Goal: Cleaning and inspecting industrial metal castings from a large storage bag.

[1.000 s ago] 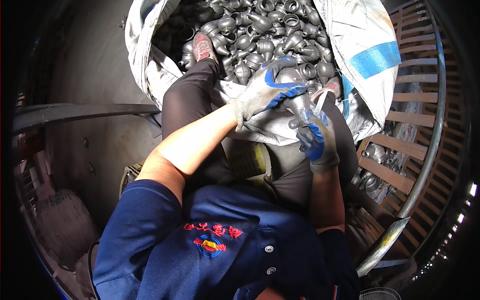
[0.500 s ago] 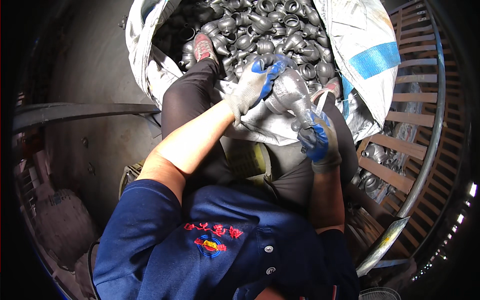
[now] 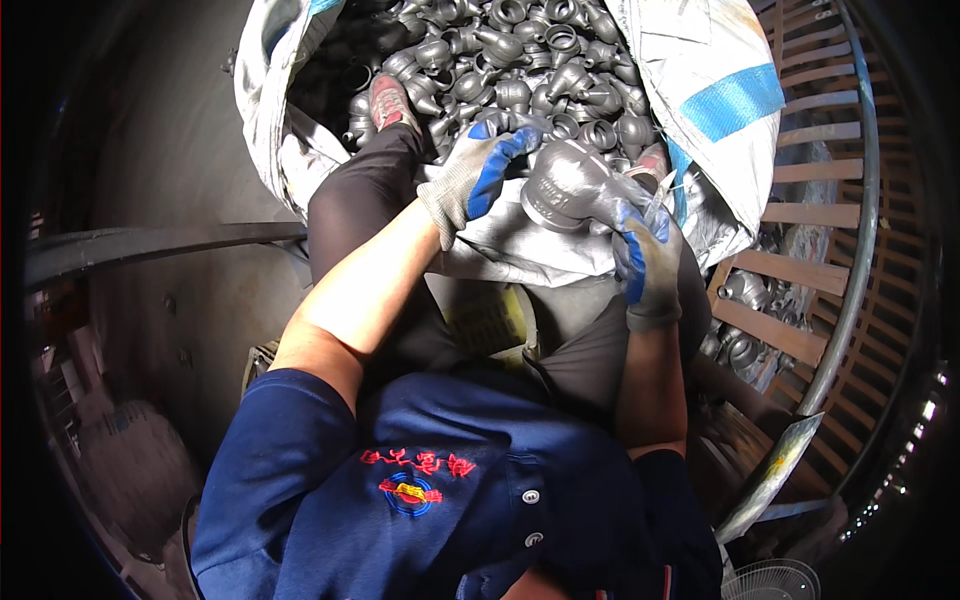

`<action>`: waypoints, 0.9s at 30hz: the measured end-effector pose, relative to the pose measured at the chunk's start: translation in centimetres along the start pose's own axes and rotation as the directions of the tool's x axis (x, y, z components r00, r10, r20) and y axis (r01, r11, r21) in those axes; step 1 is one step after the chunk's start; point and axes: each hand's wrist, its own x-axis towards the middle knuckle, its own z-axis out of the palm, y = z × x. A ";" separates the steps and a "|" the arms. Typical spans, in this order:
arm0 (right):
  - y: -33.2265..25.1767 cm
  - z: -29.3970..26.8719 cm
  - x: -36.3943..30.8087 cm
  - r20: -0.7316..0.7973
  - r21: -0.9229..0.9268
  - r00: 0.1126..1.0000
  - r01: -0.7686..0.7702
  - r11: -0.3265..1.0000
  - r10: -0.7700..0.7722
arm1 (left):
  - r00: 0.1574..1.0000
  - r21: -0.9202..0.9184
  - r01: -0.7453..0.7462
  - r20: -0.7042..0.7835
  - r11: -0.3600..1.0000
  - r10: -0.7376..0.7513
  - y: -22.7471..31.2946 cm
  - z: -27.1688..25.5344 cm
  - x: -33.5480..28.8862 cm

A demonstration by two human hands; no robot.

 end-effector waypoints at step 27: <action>0.4 -0.1 0.5 -0.004 0.046 0.999 -0.053 0.997 0.054 | 0.988 0.211 0.082 -0.144 0.974 -0.052 -0.5 -0.6 0.3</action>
